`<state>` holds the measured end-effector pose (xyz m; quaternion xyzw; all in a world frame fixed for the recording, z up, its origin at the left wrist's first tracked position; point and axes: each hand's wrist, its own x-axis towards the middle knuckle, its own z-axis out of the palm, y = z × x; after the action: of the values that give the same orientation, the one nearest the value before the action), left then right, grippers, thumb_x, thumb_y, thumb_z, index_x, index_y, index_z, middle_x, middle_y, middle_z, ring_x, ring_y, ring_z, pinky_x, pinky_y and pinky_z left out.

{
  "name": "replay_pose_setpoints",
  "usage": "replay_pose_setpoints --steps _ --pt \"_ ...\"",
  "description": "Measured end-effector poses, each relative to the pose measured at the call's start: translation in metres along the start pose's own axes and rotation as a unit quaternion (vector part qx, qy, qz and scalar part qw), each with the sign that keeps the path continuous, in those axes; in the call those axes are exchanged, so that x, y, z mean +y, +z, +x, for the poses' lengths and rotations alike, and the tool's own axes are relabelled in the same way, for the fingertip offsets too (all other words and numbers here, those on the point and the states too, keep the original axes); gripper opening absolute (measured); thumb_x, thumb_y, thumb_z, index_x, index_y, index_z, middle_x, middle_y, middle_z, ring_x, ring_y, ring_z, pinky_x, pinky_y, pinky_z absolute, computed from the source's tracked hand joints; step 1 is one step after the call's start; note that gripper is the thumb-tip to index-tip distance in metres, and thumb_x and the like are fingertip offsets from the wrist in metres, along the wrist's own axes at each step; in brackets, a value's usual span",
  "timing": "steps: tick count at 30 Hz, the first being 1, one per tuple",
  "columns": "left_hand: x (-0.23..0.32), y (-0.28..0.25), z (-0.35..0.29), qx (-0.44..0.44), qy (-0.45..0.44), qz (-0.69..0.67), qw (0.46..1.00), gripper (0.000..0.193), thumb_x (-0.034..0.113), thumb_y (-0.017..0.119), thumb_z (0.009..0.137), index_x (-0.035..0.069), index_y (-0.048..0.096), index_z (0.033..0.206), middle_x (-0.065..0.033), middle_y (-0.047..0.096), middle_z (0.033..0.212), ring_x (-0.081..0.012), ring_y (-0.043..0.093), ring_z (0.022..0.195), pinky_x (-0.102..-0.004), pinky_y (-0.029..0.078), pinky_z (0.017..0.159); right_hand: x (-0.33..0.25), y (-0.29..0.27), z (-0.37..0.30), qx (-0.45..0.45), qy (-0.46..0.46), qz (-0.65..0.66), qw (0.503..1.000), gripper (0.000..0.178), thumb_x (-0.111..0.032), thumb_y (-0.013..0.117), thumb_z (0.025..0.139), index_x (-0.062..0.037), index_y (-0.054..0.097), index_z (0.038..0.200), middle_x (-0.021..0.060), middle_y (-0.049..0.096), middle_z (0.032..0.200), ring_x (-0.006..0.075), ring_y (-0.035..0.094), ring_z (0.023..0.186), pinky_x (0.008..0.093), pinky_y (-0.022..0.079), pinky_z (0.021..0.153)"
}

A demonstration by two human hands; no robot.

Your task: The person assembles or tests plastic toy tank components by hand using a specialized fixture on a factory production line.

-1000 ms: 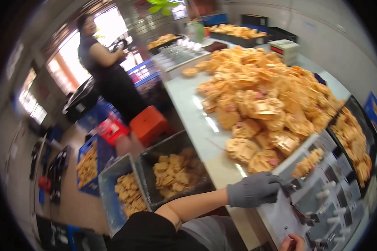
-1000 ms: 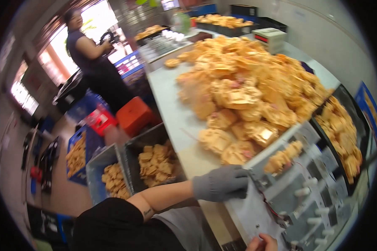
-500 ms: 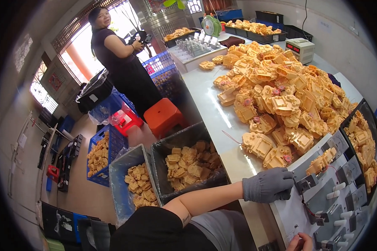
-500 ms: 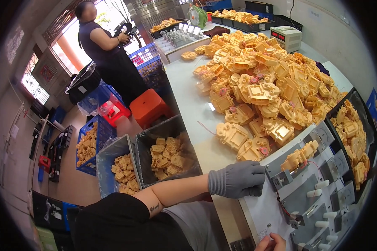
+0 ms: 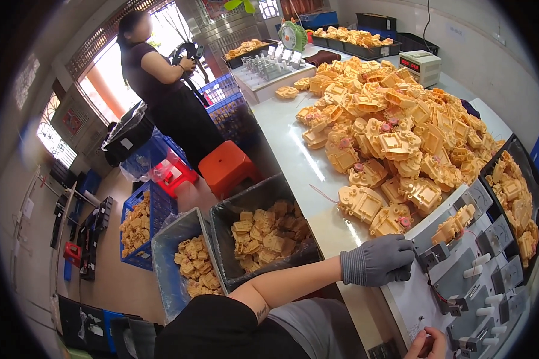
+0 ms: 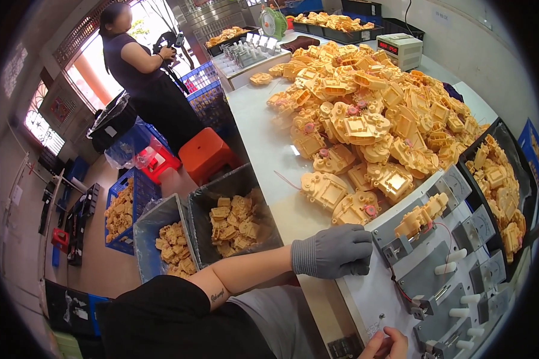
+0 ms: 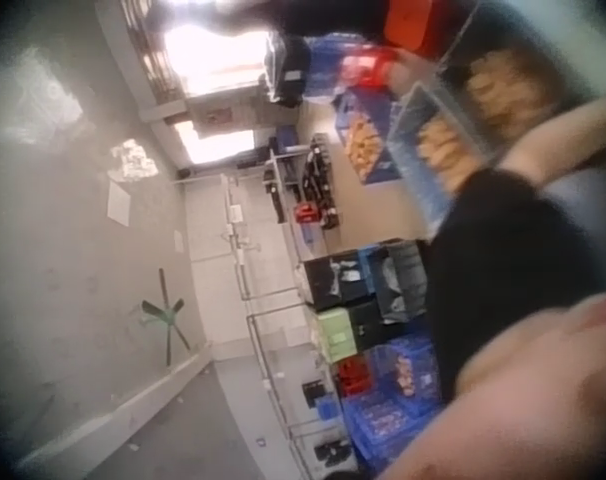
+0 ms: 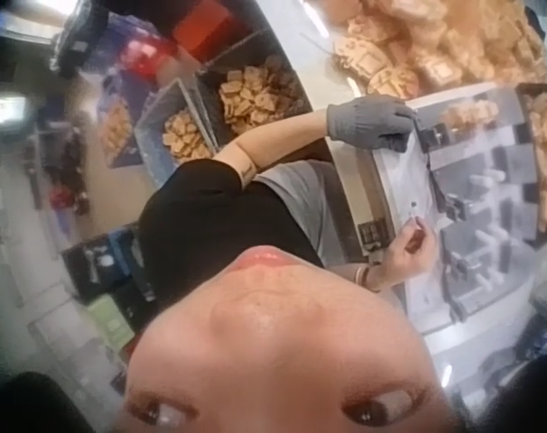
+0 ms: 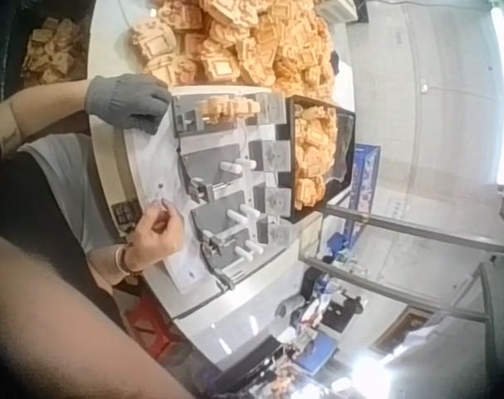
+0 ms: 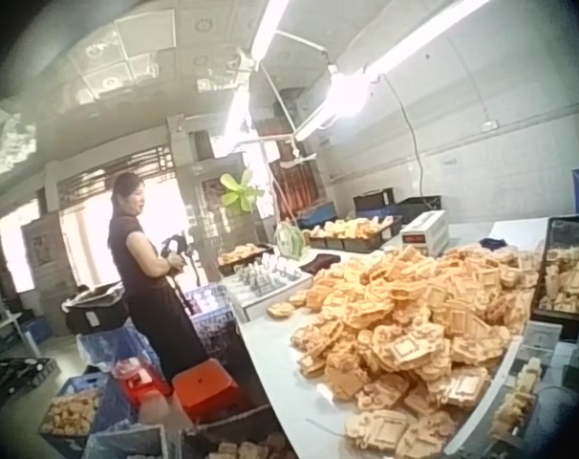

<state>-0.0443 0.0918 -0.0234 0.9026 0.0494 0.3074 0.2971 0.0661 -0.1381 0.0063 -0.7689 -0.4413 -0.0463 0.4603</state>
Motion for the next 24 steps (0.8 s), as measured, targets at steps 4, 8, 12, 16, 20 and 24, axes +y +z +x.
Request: replay_pose_setpoints --steps 4,8,12,16,20,24 --pt "-0.001 0.006 0.002 -0.017 0.006 -0.020 1.000 0.017 0.014 0.071 0.075 0.009 0.055 0.079 -0.0067 0.054 0.086 -0.0283 0.053 0.083 -0.0388 0.045 0.072 0.003 -0.002 -0.004 0.013 0.015 -0.014 1.000 0.015 -0.015 0.069 0.086 -0.0003 0.069 0.081 0.0013 0.053 0.059 0.0098 0.041 0.047 0.0240 0.033 0.044" --pt "-0.004 0.000 0.006 -0.015 -0.005 -0.021 1.000 0.017 0.014 0.072 0.075 0.008 0.058 0.084 -0.0102 0.055 0.085 -0.0317 0.055 0.082 -0.0400 0.045 0.073 0.014 0.007 -0.008 0.022 0.061 -0.003 0.998 0.010 -0.007 0.067 0.073 -0.0031 0.065 0.082 0.0059 0.054 0.062 0.0150 0.047 0.049 0.0266 0.034 0.045" --pt "0.000 -0.010 0.006 -0.010 -0.034 0.000 0.999 0.015 0.011 0.071 0.076 0.005 0.057 0.078 -0.0100 0.054 0.079 -0.0319 0.054 0.078 -0.0400 0.045 0.069 -0.007 0.011 0.006 0.042 0.082 0.090 0.992 0.012 -0.006 0.069 0.073 -0.0039 0.065 0.085 0.0055 0.054 0.065 0.0142 0.048 0.051 0.0258 0.037 0.048" --pt "0.002 -0.013 0.011 -0.055 -0.039 0.008 0.998 0.014 0.010 0.069 0.078 0.004 0.057 0.077 -0.0103 0.054 0.078 -0.0298 0.054 0.076 -0.0372 0.044 0.067 -0.037 0.029 0.020 0.010 0.024 0.180 0.983 0.032 -0.007 0.070 0.074 -0.0031 0.061 0.105 0.0072 0.058 0.075 0.0177 0.056 0.062 0.0273 0.046 0.057" --pt "-0.005 -0.018 0.010 0.081 -0.088 -0.138 0.983 0.017 0.015 0.055 0.094 0.001 0.054 0.085 -0.0074 0.050 0.076 -0.0181 0.051 0.072 -0.0296 0.043 0.067 -0.046 0.072 0.043 0.010 0.008 0.194 0.981 0.054 -0.010 0.070 0.076 -0.0020 0.049 0.125 0.0140 0.057 0.099 0.0248 0.058 0.083 0.0345 0.048 0.072" --pt "0.020 -0.050 0.059 0.076 -0.043 -0.112 0.990 0.024 0.025 0.054 0.096 0.002 0.057 0.103 -0.0097 0.059 0.087 -0.0191 0.056 0.079 -0.0283 0.045 0.073 -0.038 0.090 0.051 -0.001 -0.011 0.192 0.981 0.063 -0.010 0.070 0.075 0.0001 0.044 0.131 0.0168 0.054 0.105 0.0298 0.055 0.091 0.0374 0.047 0.080"
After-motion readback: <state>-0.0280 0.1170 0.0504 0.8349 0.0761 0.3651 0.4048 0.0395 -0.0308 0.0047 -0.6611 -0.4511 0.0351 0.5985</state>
